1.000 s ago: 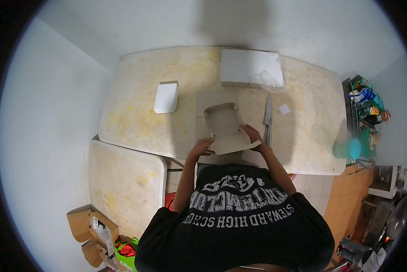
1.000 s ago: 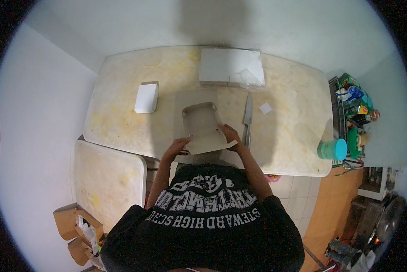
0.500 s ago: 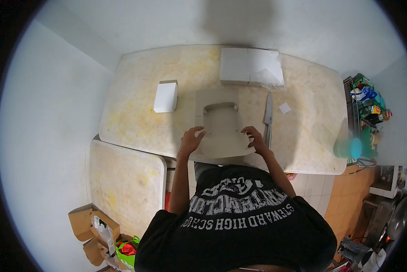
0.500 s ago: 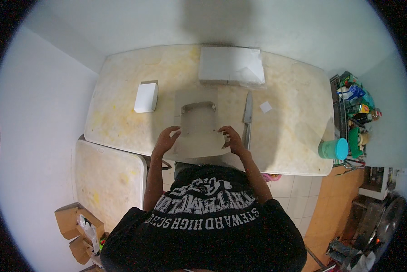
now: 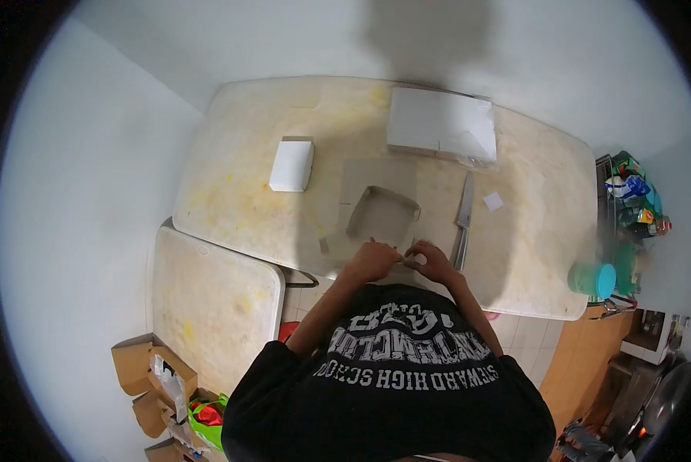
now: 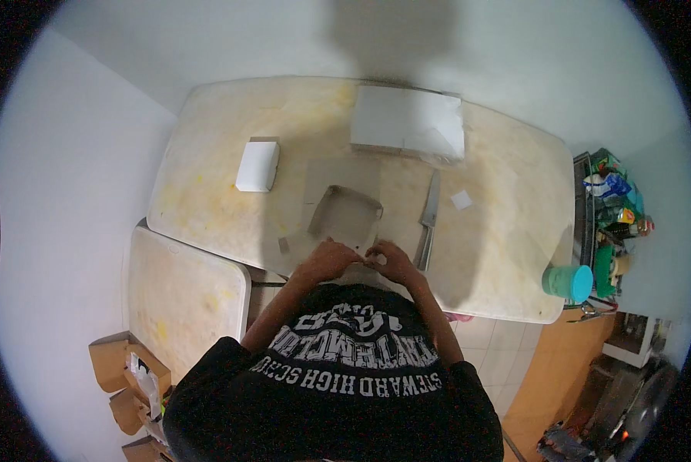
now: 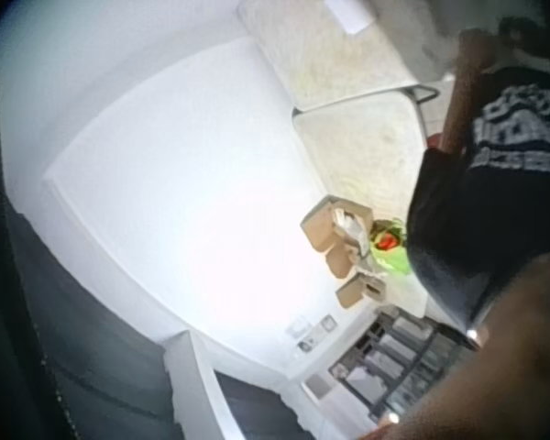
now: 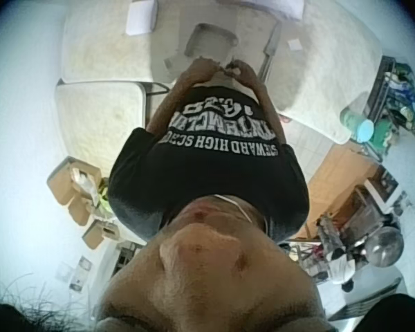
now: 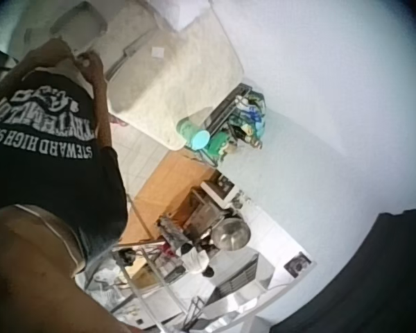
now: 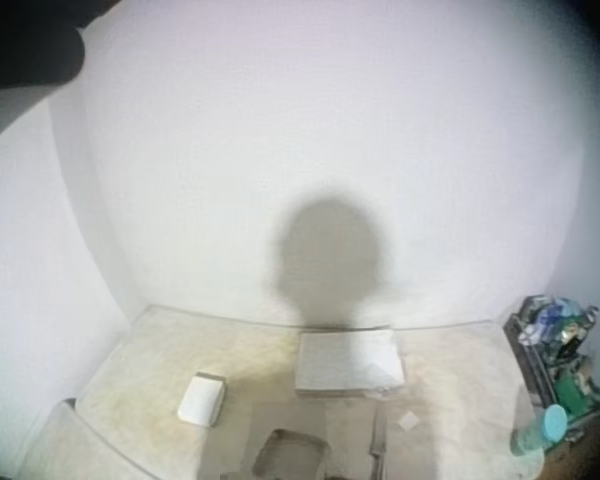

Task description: The person folds and assembles cardboard boxes by hand on a counter, interlocking the flaps to secure their shape.

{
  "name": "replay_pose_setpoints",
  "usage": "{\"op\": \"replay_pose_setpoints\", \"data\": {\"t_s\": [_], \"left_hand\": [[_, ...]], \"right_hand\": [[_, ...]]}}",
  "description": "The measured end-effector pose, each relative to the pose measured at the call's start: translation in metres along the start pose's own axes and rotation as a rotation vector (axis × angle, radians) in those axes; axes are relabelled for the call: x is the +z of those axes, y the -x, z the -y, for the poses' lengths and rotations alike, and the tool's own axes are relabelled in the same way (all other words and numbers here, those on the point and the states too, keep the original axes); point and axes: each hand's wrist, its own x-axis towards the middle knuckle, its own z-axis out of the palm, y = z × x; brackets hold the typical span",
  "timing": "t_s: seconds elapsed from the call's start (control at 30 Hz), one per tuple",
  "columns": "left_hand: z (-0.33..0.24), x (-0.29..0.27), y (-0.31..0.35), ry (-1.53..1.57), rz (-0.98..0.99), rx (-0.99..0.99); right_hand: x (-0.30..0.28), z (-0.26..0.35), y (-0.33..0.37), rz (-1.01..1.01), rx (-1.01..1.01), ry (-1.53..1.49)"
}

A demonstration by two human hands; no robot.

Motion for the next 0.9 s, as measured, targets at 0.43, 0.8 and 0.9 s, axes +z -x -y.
{"op": "replay_pose_setpoints", "data": {"t_s": [0.43, 0.8, 0.9], "left_hand": [[0.069, -0.072, -0.001, -0.076, -0.223, 0.038], [0.044, -0.096, -0.007, -0.458, -0.129, 0.033], [0.041, -0.098, -0.004, -0.485, -0.157, 0.023]], "right_hand": [[0.020, 0.020, -0.063, -0.305, -0.586, 0.625], [0.003, 0.077, -0.057, -0.490, -0.559, 0.461], [-0.007, 0.092, -0.049, -0.489, -0.510, 0.485]]}}
